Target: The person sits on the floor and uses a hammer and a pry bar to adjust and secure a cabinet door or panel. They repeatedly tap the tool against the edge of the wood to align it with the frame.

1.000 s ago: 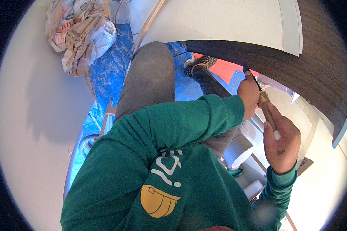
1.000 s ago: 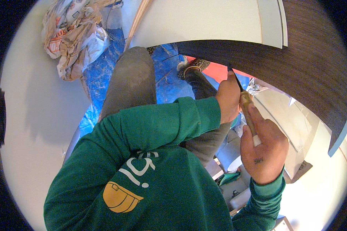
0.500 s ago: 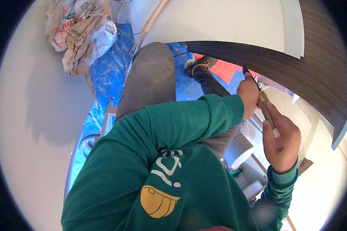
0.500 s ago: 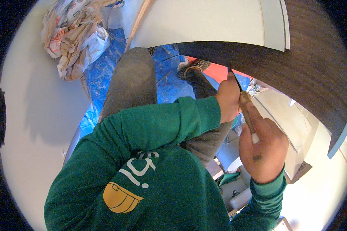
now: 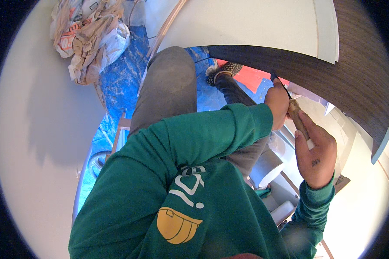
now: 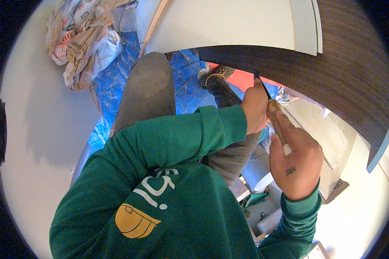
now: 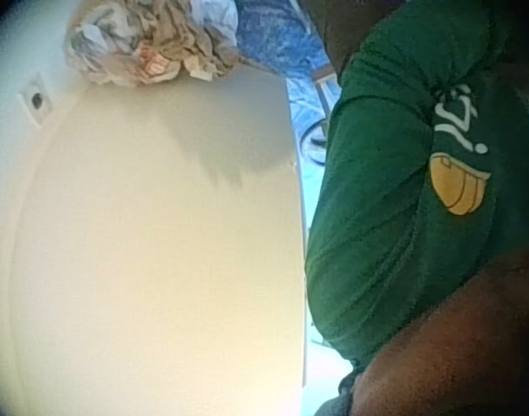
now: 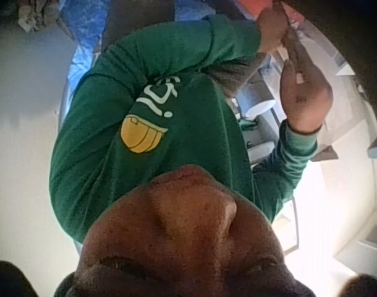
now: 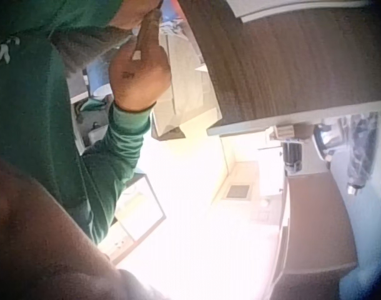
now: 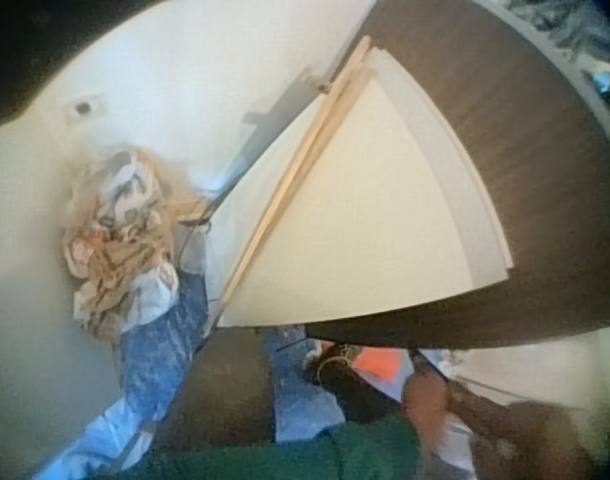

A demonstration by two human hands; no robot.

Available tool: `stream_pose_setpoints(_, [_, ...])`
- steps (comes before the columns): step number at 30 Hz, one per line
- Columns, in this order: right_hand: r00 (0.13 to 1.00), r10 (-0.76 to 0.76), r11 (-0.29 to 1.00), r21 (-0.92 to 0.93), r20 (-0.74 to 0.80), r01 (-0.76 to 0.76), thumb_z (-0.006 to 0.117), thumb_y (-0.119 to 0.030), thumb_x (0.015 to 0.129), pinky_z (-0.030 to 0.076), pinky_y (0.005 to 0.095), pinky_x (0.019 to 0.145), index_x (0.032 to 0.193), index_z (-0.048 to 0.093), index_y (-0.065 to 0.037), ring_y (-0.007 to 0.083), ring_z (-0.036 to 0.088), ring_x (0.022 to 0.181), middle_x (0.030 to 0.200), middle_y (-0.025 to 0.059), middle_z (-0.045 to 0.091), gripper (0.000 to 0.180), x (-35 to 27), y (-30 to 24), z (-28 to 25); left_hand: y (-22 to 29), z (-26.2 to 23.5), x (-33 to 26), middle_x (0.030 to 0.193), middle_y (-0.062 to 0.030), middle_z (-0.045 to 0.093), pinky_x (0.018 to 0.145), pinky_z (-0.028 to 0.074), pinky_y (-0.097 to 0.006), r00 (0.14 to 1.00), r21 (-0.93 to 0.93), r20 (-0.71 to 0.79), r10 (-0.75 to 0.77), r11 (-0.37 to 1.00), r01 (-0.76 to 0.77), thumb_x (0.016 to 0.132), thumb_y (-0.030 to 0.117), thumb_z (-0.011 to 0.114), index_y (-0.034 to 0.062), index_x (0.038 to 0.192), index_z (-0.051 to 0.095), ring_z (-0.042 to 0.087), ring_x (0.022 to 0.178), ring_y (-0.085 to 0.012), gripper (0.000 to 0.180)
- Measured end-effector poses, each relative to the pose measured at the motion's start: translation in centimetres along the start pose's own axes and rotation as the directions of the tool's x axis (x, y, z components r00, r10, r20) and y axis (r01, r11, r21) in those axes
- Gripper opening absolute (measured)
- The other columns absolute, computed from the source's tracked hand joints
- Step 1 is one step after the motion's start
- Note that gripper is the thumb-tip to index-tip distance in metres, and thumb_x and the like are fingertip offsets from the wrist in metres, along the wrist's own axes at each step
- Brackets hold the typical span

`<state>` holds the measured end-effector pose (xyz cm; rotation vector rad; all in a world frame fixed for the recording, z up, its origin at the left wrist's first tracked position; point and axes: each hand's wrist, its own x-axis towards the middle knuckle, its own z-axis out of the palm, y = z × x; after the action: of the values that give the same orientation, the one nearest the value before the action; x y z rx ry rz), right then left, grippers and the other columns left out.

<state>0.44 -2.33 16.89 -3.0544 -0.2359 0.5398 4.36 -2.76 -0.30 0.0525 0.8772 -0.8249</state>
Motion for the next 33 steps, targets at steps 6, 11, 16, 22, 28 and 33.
stream_pose_setpoints(6, [0.999,-0.030,1.000,-0.006,-0.023,0.030,0.065,-0.002,0.078,0.051,0.0384,0.064,0.120,0.066,0.002,0.0364,0.064,0.066,0.077,0.0226,0.065,0.043,-0.1,0.3,0.0,0.5,0.6,-1.2,0.066,-0.0096,0.050,0.043,0.042,-0.040,1.000,0.044,-0.024,0.015,0.999,-0.014,0.106,0.049,0.026,0.0057,0.087,0.049,0.053,0.052,-0.0217,0.053])
stream_pose_setpoints(11, [1.000,0.001,0.999,0.052,-0.024,0.000,0.065,-0.002,0.078,0.051,0.0373,0.064,0.121,0.066,0.002,0.0346,0.065,0.065,0.077,0.0224,0.065,0.043,0.1,0.5,0.4,0.2,-0.1,-0.6,0.071,-0.0103,0.054,0.045,0.046,-0.042,0.999,0.085,-0.024,0.046,0.995,-0.044,0.106,0.050,0.024,0.0040,0.090,0.051,0.057,0.056,-0.0236,0.056])
stream_pose_setpoints(16, [0.991,0.094,0.993,0.057,0.091,-0.100,0.063,-0.003,0.081,0.051,0.0351,0.075,0.123,0.064,0.004,0.0309,0.069,0.079,0.089,0.0243,0.069,0.042,0.3,-0.2,-0.3,-0.1,0.3,0.8,0.064,-0.0088,0.050,0.043,0.042,-0.041,0.996,0.079,-0.060,0.066,0.995,-0.061,0.106,0.049,0.025,0.0067,0.080,0.048,0.053,0.050,-0.0221,0.055])
stream_pose_setpoints(22, [0.999,0.016,1.000,0.009,0.051,-0.017,0.063,-0.004,0.080,0.051,0.0361,0.074,0.123,0.065,0.003,0.0316,0.068,0.078,0.087,0.0238,0.068,0.043,0.2,0.2,0.0,0.0,-0.2,0.1,0.079,-0.0112,0.060,0.049,0.053,-0.043,0.999,0.104,-0.017,0.028,0.994,-0.026,0.105,0.053,0.024,0.0003,0.099,0.057,0.062,0.060,-0.0243,0.062])
stream_pose_setpoints(28, [1.000,-0.010,1.000,0.003,-0.010,0.010,0.065,-0.005,0.078,0.049,0.0392,0.060,0.123,0.066,-0.003,0.0354,0.063,0.064,0.073,0.0201,0.062,0.045,0.4,1.0,1.4,0.1,-1.1,1.6,0.077,-0.0107,0.059,0.047,0.052,-0.042,0.998,0.097,-0.045,0.046,0.994,-0.042,0.106,0.053,0.024,0.0036,0.099,0.056,0.062,0.059,-0.0231,0.059])
stream_pose_setpoints(33, [0.987,0.116,0.993,0.023,0.110,-0.119,0.064,-0.004,0.081,0.053,0.0344,0.083,0.122,0.066,0.002,0.0316,0.072,0.090,0.098,0.0255,0.071,0.042,0.3,0.2,0.8,0.2,-0.5,0.6,0.063,-0.0085,0.049,0.042,0.040,-0.039,0.997,0.055,-0.057,0.052,0.997,-0.049,0.106,0.048,0.026,0.0073,0.081,0.048,0.049,0.048,-0.0211,0.053])
